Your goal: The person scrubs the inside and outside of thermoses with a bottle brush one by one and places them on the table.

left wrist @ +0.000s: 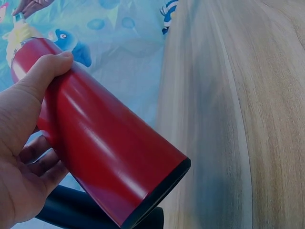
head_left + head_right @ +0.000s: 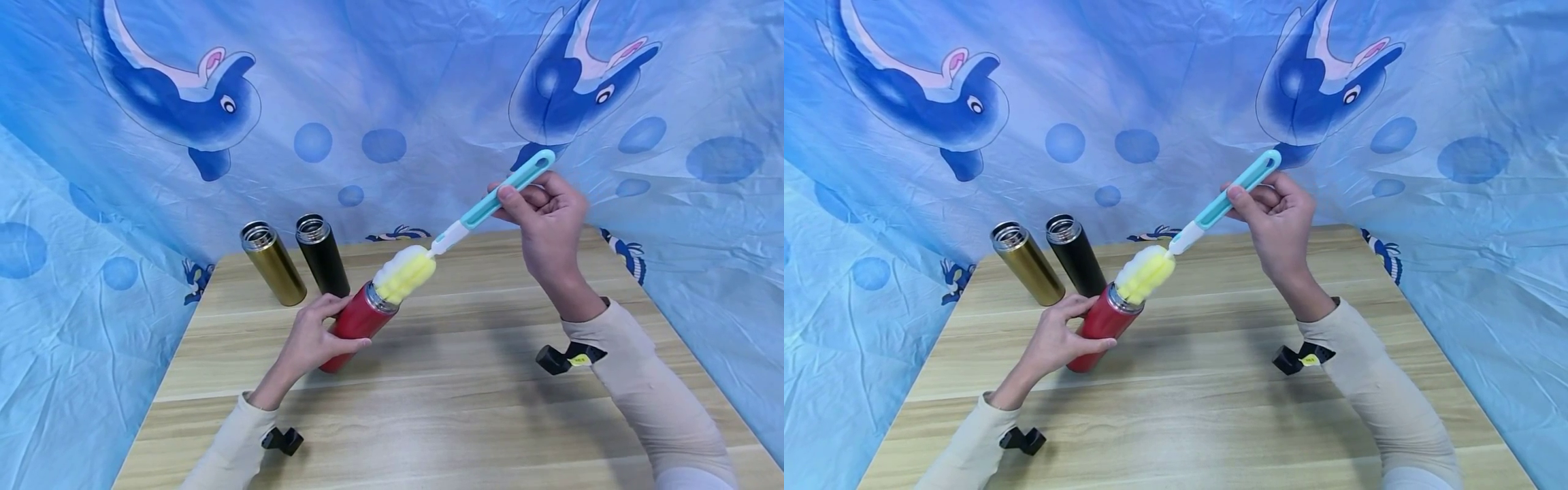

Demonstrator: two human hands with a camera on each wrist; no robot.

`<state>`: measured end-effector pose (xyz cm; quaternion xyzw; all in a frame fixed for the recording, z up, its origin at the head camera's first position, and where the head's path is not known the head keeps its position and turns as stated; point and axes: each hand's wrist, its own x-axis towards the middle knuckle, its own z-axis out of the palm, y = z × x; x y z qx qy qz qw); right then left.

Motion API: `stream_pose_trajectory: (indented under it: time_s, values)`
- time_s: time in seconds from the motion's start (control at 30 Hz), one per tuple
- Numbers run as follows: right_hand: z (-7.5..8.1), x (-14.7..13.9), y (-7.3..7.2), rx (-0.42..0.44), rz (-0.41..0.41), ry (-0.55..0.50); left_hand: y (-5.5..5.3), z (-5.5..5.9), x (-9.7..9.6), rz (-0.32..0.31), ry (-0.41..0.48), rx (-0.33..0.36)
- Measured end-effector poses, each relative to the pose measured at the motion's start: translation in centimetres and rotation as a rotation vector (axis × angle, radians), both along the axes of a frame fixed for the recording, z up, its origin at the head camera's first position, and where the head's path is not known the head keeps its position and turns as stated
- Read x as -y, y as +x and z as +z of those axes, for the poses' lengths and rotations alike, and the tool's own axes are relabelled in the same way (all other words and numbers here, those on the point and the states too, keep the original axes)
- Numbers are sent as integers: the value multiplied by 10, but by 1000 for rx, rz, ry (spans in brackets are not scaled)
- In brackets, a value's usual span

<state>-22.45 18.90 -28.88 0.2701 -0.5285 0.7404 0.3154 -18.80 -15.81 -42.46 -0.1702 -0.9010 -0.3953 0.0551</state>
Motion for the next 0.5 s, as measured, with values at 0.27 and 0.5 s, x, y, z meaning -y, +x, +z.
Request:
stream_pose_trajectory:
  time_s: [0.27,0.5]
  values:
    - [-2,3,-3,12,-1,9,-1,-2,-1,-4,-12,2]
    - [-5,8,-3,6,10,17,-1,-4,-2,-4,-13,-20]
